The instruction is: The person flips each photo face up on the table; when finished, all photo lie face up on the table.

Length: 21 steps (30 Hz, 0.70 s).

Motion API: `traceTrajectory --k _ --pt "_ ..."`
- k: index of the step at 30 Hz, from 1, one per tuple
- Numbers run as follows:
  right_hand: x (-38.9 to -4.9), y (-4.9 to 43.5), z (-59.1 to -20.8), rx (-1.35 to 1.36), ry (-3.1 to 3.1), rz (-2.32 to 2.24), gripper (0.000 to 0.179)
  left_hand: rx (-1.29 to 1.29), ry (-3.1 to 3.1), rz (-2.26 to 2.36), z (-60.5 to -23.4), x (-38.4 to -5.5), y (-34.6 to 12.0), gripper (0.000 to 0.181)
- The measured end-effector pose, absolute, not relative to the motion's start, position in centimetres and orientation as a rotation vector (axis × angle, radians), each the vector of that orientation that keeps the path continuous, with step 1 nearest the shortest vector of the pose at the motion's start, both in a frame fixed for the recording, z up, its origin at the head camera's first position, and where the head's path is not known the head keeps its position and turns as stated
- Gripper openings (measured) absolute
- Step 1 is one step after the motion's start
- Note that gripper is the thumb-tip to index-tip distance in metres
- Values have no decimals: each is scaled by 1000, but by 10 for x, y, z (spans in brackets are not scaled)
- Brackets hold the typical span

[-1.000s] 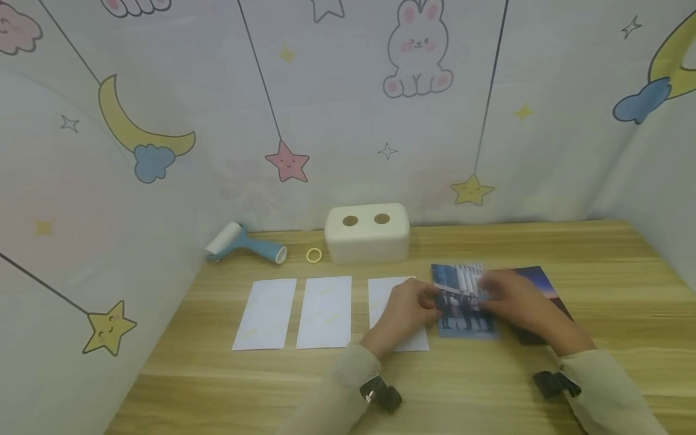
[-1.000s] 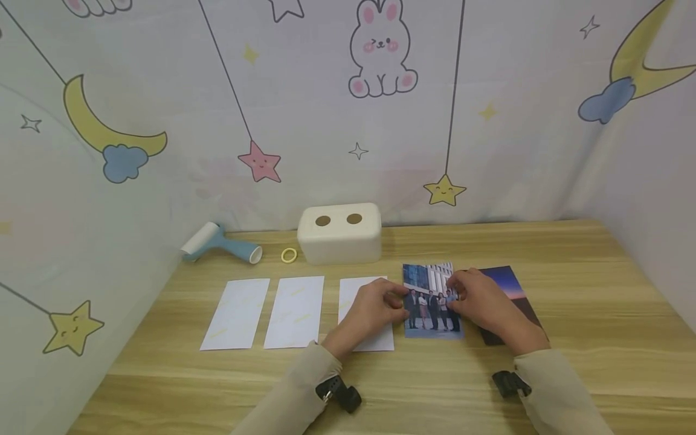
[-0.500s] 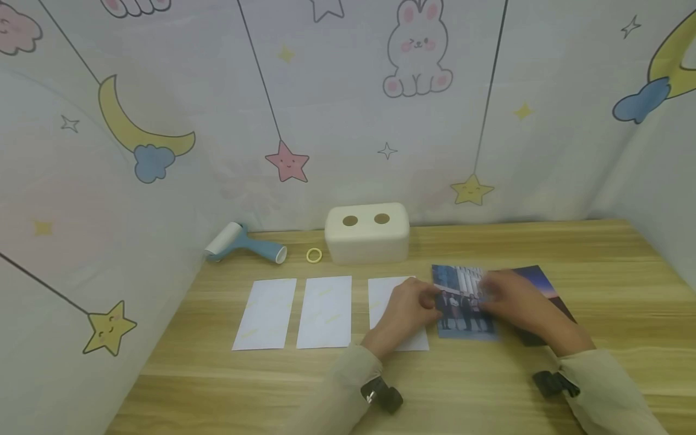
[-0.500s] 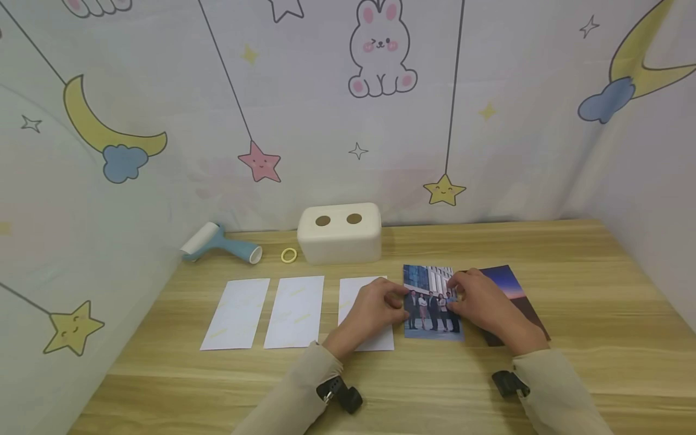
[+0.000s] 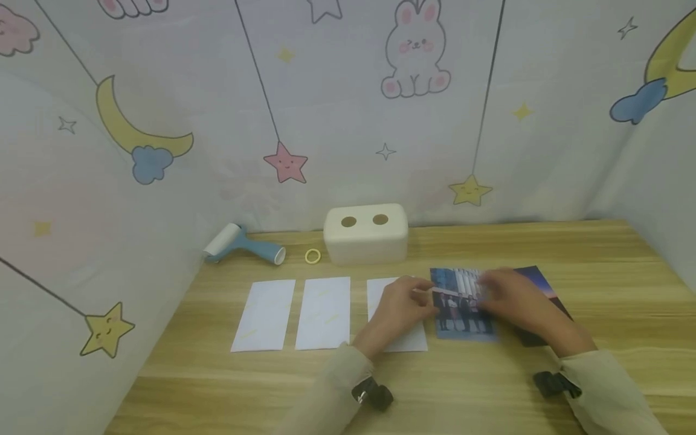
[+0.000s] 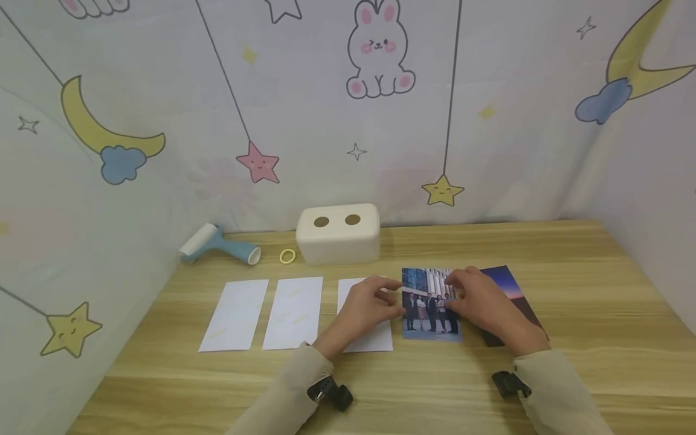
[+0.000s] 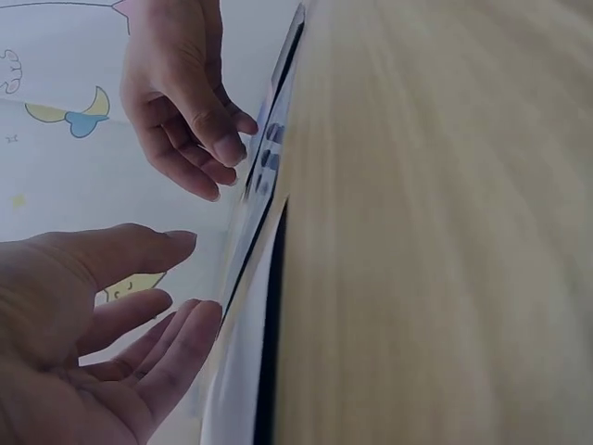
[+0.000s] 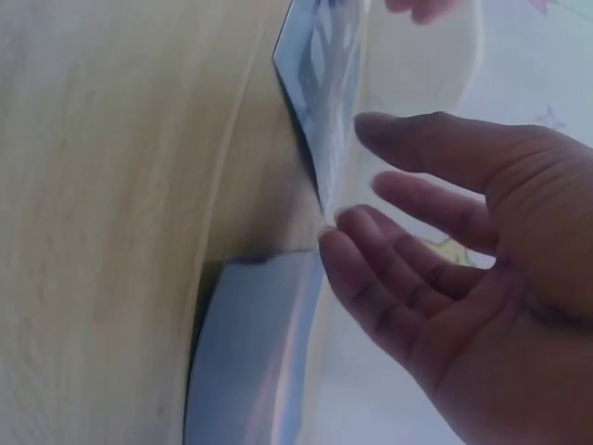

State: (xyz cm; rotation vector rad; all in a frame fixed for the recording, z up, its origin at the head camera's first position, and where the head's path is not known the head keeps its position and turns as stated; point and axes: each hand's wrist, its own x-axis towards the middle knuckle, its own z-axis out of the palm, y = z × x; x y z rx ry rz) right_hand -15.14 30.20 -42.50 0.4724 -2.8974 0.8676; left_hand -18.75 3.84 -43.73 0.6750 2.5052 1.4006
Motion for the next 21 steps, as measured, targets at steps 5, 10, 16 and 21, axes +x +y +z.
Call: traceTrajectory --k 5,10,16,21 --pt "-150 294 -422 464 -2859 993 37 693 2498 1423 -433 -187 29 46" --pt "-149 282 -420 473 -2797 1138 37 791 2497 1475 -434 -186 16 48" --pt "-149 262 -421 501 -2747 1252 37 839 2494 1487 -437 -187 -6 49" --pt "-153 246 -423 541 -2758 1268 35 848 2519 1417 -436 -187 -26 53"
